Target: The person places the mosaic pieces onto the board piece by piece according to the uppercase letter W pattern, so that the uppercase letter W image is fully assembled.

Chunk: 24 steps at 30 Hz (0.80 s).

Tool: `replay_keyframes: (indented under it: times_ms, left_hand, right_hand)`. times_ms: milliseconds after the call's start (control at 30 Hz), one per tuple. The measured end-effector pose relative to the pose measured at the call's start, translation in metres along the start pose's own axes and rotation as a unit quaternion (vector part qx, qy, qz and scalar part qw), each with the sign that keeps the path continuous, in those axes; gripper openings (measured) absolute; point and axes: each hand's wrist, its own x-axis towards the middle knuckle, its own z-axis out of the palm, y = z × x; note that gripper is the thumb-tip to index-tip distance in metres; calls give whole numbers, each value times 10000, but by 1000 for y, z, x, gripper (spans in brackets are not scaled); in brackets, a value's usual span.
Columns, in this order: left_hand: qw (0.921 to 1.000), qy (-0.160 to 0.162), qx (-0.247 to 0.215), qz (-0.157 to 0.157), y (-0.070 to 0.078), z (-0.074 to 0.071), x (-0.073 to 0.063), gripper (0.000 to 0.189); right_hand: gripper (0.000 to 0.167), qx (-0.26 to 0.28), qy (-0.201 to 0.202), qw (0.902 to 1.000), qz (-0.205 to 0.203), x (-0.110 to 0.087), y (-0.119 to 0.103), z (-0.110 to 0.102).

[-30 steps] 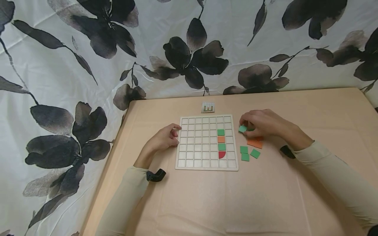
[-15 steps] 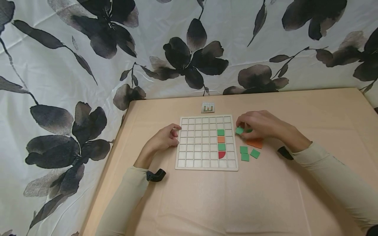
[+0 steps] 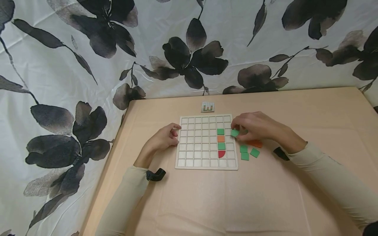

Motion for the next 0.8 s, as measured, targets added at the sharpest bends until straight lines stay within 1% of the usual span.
replay_keyframes:
  times_ms: [133, 367, 700, 800]
  left_hand:
    - [10000, 7, 2, 14, 1, 0, -1, 57]
    - [10000, -1, -23, 15, 0, 0, 0, 58]
    - [10000, 1, -74, 22, 0, 0, -1, 59]
    - [10000, -2, -49, 30, 0, 0, -1, 59]
  right_hand:
    - [29, -34, -65, 10000, -67, 3, -6, 1]
    - [32, -70, -79, 9995, -312, 6, -14, 3]
    - [30, -40, -132, 9986, -519, 9, -25, 6]
    - [28, -31, -91, 9981, -613, 11, -28, 8]
